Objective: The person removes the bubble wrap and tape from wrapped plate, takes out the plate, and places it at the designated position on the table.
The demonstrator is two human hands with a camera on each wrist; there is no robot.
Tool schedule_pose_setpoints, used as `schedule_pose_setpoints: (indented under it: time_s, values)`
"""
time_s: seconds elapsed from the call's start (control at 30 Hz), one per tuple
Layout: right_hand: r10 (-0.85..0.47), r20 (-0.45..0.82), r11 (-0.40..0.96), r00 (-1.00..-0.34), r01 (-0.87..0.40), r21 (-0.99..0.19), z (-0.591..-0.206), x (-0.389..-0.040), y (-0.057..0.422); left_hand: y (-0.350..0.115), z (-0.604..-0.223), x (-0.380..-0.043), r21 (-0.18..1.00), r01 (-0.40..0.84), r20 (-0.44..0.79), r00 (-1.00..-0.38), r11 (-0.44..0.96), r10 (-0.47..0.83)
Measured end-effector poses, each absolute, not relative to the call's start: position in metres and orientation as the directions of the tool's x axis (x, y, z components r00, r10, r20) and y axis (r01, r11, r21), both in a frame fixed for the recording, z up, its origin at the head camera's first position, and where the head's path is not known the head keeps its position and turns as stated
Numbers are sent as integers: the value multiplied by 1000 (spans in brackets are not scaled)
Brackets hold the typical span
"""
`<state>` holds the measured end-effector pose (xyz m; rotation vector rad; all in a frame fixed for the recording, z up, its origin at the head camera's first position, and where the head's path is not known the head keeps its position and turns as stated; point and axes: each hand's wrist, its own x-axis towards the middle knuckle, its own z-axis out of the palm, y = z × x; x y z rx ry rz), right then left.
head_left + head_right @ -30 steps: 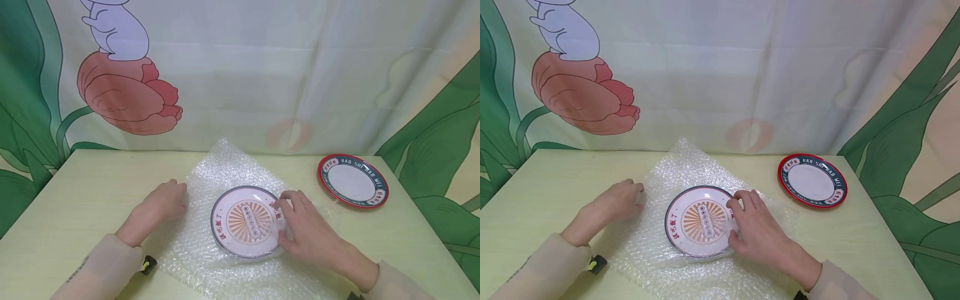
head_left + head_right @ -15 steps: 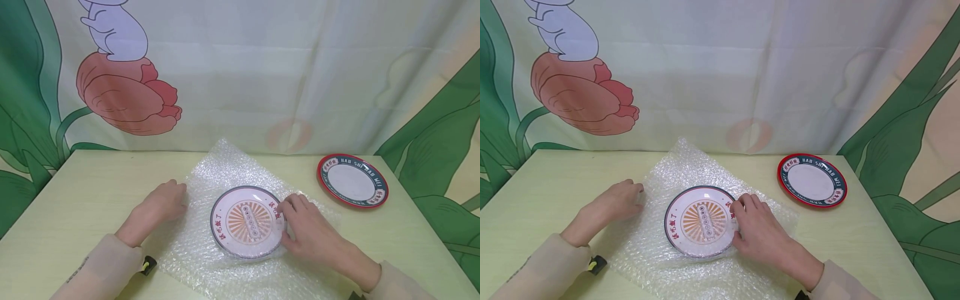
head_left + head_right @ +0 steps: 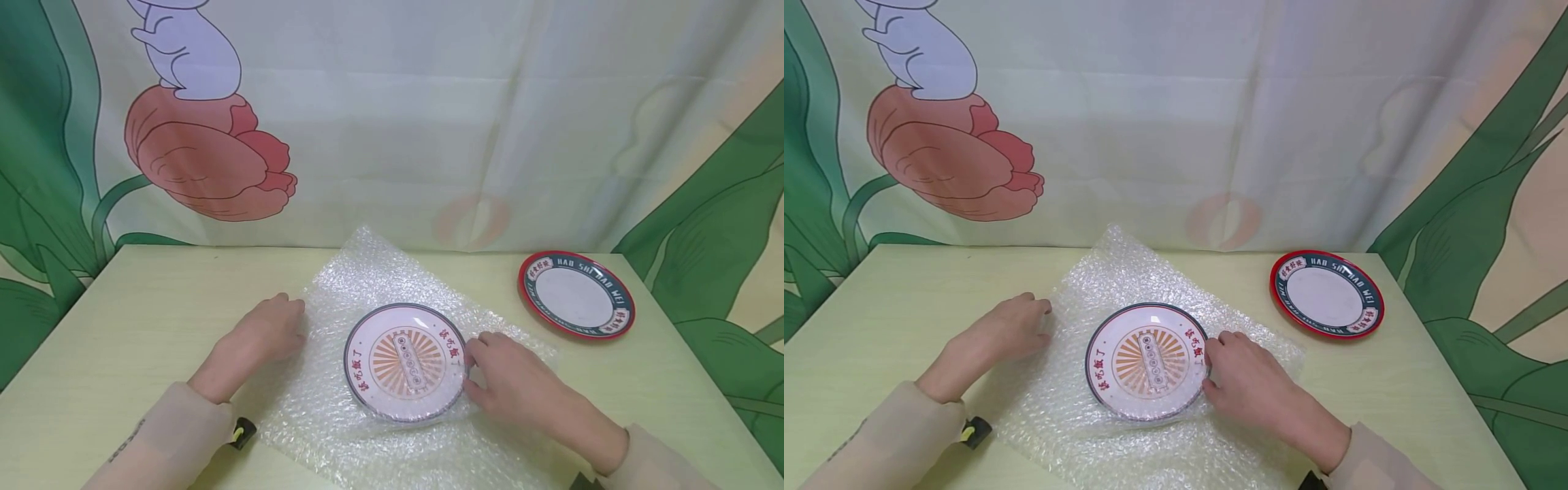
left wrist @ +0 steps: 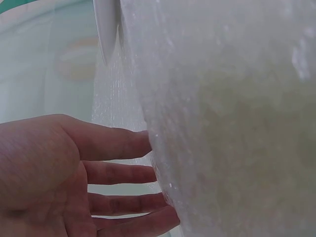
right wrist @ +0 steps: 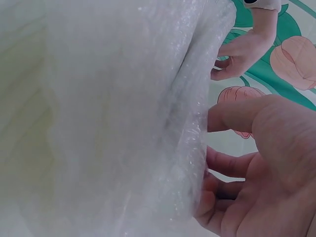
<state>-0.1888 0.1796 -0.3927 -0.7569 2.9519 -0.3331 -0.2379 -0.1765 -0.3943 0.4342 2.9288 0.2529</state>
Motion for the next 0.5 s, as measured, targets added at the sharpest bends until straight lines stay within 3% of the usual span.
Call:
schedule_pose_setpoints:
  time_s: [0.5]
  values:
    - [-435, -90, 866, -896, -389, -316, -392, -192, 179, -177, -394, -239, 190, 274, -146, -942, 943, 303]
